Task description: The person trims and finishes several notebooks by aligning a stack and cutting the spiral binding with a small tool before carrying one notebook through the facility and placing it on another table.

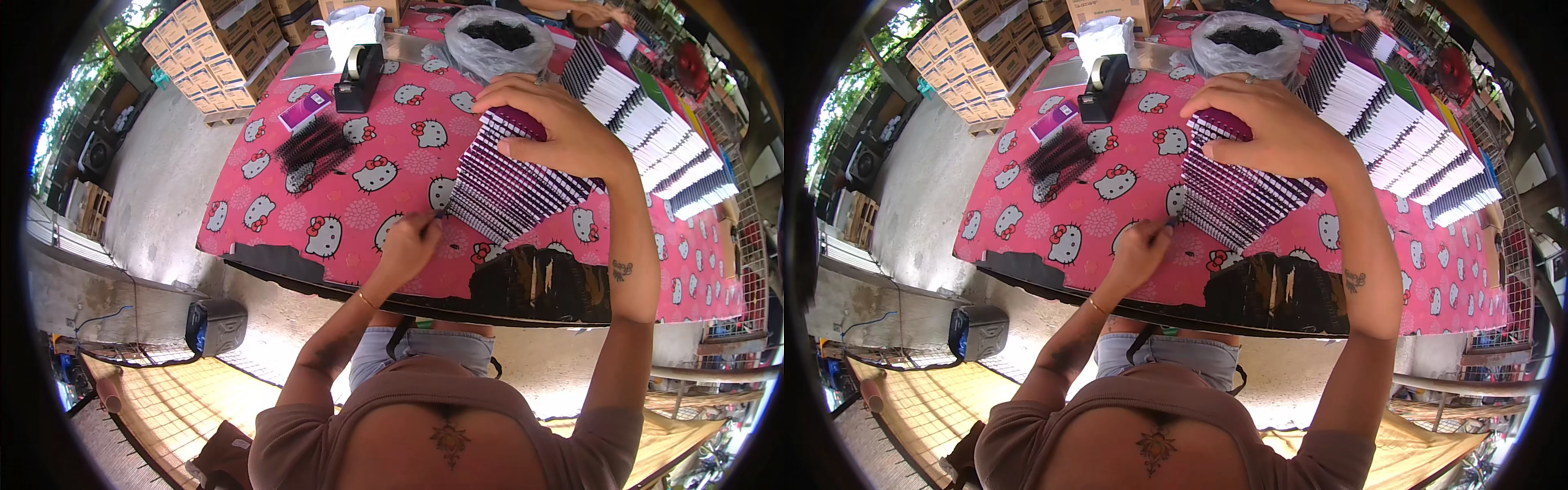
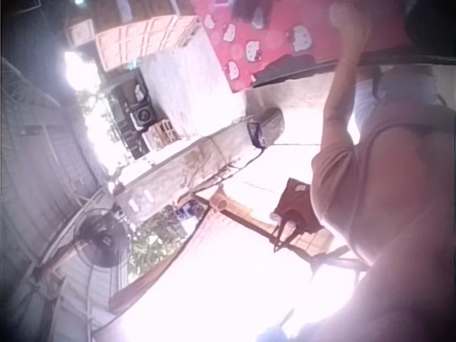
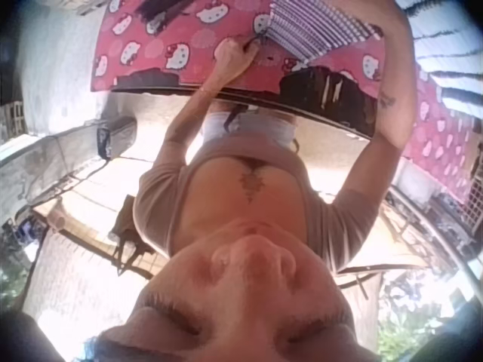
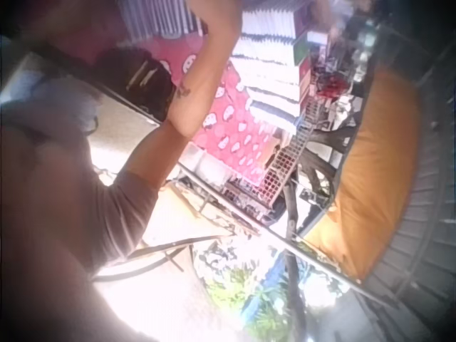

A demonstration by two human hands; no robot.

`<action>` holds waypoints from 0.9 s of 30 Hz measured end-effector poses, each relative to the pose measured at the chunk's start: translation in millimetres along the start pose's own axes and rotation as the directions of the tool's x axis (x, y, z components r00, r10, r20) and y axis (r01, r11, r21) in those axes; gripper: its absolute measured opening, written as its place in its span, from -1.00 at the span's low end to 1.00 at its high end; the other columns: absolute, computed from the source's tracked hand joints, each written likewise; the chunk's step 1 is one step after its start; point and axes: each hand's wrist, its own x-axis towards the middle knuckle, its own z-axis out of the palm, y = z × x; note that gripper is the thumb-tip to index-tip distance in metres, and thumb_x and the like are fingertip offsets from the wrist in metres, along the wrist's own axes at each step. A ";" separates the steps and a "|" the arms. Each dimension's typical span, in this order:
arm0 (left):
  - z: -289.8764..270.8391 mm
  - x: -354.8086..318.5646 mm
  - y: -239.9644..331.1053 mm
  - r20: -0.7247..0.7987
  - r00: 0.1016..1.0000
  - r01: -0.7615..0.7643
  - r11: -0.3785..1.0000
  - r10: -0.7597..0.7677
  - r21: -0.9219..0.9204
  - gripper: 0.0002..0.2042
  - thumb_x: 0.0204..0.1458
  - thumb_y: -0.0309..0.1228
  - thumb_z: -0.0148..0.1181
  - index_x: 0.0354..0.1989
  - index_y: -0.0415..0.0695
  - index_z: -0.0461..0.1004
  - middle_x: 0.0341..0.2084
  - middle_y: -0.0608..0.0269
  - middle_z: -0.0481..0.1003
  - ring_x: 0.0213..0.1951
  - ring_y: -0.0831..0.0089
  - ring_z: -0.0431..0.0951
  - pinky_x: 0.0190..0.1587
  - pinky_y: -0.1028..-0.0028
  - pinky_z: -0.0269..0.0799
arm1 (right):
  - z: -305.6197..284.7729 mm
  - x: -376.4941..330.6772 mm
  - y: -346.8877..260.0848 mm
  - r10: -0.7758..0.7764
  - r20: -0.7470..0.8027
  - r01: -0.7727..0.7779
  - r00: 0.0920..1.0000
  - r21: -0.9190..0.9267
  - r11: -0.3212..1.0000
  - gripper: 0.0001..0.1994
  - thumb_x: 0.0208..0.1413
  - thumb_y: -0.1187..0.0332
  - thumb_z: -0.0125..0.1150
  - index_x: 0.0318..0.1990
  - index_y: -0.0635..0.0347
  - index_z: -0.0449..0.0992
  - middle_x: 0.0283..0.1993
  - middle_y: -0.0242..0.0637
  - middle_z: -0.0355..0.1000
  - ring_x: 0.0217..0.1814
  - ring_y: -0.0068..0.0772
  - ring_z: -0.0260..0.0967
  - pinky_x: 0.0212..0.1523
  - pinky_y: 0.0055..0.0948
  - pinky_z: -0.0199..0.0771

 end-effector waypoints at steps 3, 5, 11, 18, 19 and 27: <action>1.6 -4.4 18.0 -0.006 1.000 0.011 0.991 -0.011 0.137 -0.68 0.16 -0.30 0.03 -0.29 -0.40 0.48 -0.43 0.10 0.53 -0.48 0.37 0.59 -0.41 0.43 0.54 | 1.1 -1.9 4.4 0.003 0.007 -0.003 1.000 0.014 1.000 -0.58 0.00 0.28 0.24 0.06 0.09 0.44 0.14 -0.30 0.34 0.30 -0.27 0.18 0.26 -0.21 0.04; 1.1 -6.3 26.7 -0.015 1.000 0.013 0.974 -0.010 0.228 -0.67 0.16 -0.29 0.03 -0.27 -0.40 0.50 -0.44 0.12 0.54 -0.48 0.38 0.59 -0.43 0.45 0.53 | -0.3 -1.2 3.1 0.002 0.009 -0.003 1.000 0.016 1.000 -0.58 0.00 0.28 0.24 0.06 0.10 0.44 0.13 -0.30 0.34 0.29 -0.27 0.19 0.26 -0.21 0.04; 0.8 -3.6 15.4 0.000 0.978 0.198 0.927 -0.209 -0.320 -0.70 0.15 -0.30 0.04 -0.19 -0.34 0.51 -0.41 0.10 0.55 -0.43 0.34 0.62 -0.43 0.47 0.55 | 0.3 -1.4 1.8 -0.005 -0.005 0.005 1.000 -0.003 1.000 -0.59 0.01 0.28 0.23 0.06 0.10 0.44 0.13 -0.30 0.35 0.29 -0.26 0.19 0.26 -0.21 0.04; 7.8 -4.8 14.0 -0.051 0.845 -0.377 0.661 0.532 0.649 -0.72 0.16 -0.33 0.03 -0.19 -0.34 0.50 -0.42 0.13 0.55 -0.46 0.37 0.60 -0.44 0.44 0.51 | -0.1 -1.2 1.9 0.012 0.014 -0.012 1.000 0.003 1.000 -0.58 0.02 0.27 0.23 0.07 0.10 0.43 0.15 -0.30 0.34 0.31 -0.26 0.17 0.28 -0.19 0.02; 4.6 -4.1 12.5 -0.071 0.905 -0.327 0.791 0.420 0.517 -0.72 0.16 -0.33 0.02 -0.19 -0.34 0.50 -0.41 0.12 0.55 -0.45 0.35 0.60 -0.43 0.43 0.51 | -0.2 -1.0 1.3 0.012 0.015 -0.012 1.000 0.005 1.000 -0.58 0.02 0.27 0.23 0.07 0.10 0.43 0.15 -0.30 0.34 0.31 -0.26 0.17 0.28 -0.19 0.01; 1.4 -7.2 14.4 0.056 0.973 0.226 0.871 -0.224 -0.437 -0.68 0.14 -0.32 0.01 -0.20 -0.43 0.38 -0.43 -0.02 0.53 -0.42 0.20 0.63 -0.40 0.36 0.61 | 0.3 -3.0 2.6 0.021 0.006 -0.021 1.000 -0.010 1.000 -0.58 0.01 0.27 0.23 0.07 0.10 0.44 0.15 -0.30 0.34 0.32 -0.25 0.17 0.28 -0.19 0.02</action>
